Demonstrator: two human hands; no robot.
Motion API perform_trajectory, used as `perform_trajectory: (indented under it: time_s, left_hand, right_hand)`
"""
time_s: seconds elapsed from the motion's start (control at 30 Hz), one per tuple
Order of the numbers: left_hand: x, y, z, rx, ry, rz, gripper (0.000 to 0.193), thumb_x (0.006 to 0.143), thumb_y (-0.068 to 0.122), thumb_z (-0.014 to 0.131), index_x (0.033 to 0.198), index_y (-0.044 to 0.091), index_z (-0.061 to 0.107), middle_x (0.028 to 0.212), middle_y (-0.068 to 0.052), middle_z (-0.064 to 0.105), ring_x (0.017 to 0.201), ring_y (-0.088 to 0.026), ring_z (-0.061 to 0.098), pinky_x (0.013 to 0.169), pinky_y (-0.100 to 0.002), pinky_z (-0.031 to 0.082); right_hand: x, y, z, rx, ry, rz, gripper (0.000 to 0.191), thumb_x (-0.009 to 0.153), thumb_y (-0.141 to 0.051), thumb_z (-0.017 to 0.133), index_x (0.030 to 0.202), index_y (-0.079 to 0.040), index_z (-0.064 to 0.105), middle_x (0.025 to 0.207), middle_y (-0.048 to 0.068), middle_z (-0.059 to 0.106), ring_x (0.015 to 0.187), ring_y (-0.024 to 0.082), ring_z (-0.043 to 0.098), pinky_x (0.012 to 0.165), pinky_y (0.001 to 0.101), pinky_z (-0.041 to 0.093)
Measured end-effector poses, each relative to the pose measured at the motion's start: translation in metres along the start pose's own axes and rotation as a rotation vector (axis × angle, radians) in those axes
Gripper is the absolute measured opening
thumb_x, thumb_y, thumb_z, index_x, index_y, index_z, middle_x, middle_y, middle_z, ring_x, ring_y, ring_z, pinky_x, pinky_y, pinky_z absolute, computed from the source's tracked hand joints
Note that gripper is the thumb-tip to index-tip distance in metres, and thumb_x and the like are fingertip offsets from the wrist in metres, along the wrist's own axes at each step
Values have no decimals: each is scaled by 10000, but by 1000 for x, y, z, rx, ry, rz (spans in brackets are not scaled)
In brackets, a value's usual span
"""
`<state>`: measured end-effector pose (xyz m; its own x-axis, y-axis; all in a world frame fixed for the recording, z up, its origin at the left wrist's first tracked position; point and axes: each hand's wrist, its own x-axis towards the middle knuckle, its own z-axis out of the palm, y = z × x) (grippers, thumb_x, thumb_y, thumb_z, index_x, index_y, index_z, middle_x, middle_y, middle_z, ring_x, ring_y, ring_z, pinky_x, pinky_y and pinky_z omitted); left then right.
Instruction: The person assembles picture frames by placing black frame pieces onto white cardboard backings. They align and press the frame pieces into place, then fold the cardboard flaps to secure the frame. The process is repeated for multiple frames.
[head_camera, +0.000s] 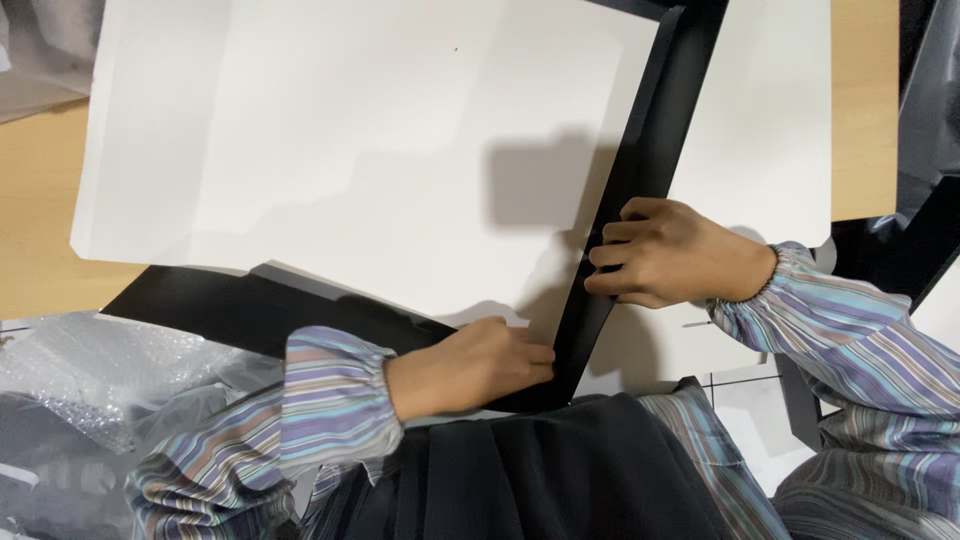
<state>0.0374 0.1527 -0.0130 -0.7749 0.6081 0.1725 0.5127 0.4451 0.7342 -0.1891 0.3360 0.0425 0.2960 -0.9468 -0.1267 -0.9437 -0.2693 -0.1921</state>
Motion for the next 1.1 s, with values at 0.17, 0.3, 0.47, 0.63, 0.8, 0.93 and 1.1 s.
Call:
perform_trajectory:
  time_s: [0.17,0.3,0.47,0.63,0.8,0.93,1.1]
  left_hand:
    - [9,-1,2,1,-199,-116,227,837,169,682,1036,145,789,1231,-16,645,1130,-245,578,902,-407,495]
    - [29,5,-1,108,-368,-246,135,858,263,718,919,166,790,1158,20,666,1131,-234,579,895,-462,469]
    - [43,-4,-3,443,-238,-265,159,771,234,759,915,171,784,941,51,708,1073,-202,623,916,-493,471]
    - [44,-12,16,675,-231,-263,133,825,233,729,940,199,786,966,52,701,1086,-214,594,932,-532,457]
    - [49,-24,21,730,-150,-273,228,911,266,699,1106,169,766,1148,26,647,1140,-216,531,871,-445,460]
    - [59,-30,4,565,-247,-293,458,796,368,753,1205,167,703,1224,-1,618,1174,-218,512,911,-478,456]
    - [59,-32,-24,461,-321,-267,785,651,477,845,1307,109,623,1300,-73,541,1272,-273,452,953,-505,430]
  right_hand:
    - [4,-2,-1,29,-21,5,362,683,-386,795,995,-203,766,924,-37,739,864,195,701,865,453,550]
    - [4,0,1,28,28,27,304,718,-339,800,983,-195,761,953,-22,753,895,208,705,866,452,550]
    - [-1,3,7,-30,103,22,285,713,-285,786,987,-212,760,1004,-22,753,929,199,711,869,439,550]
    - [-2,-7,13,-92,101,-9,227,764,-288,774,977,-213,751,972,-19,734,887,194,702,839,427,548]
    - [-5,-16,16,-182,24,11,106,838,-240,765,931,-207,724,911,-59,705,851,168,682,817,374,537]
    - [-11,-4,17,-89,227,6,196,742,-276,774,924,-211,741,927,-49,736,843,168,683,804,389,527]
    - [-13,8,21,-29,277,53,186,733,-296,786,874,-193,723,888,-32,736,820,164,676,766,378,505]
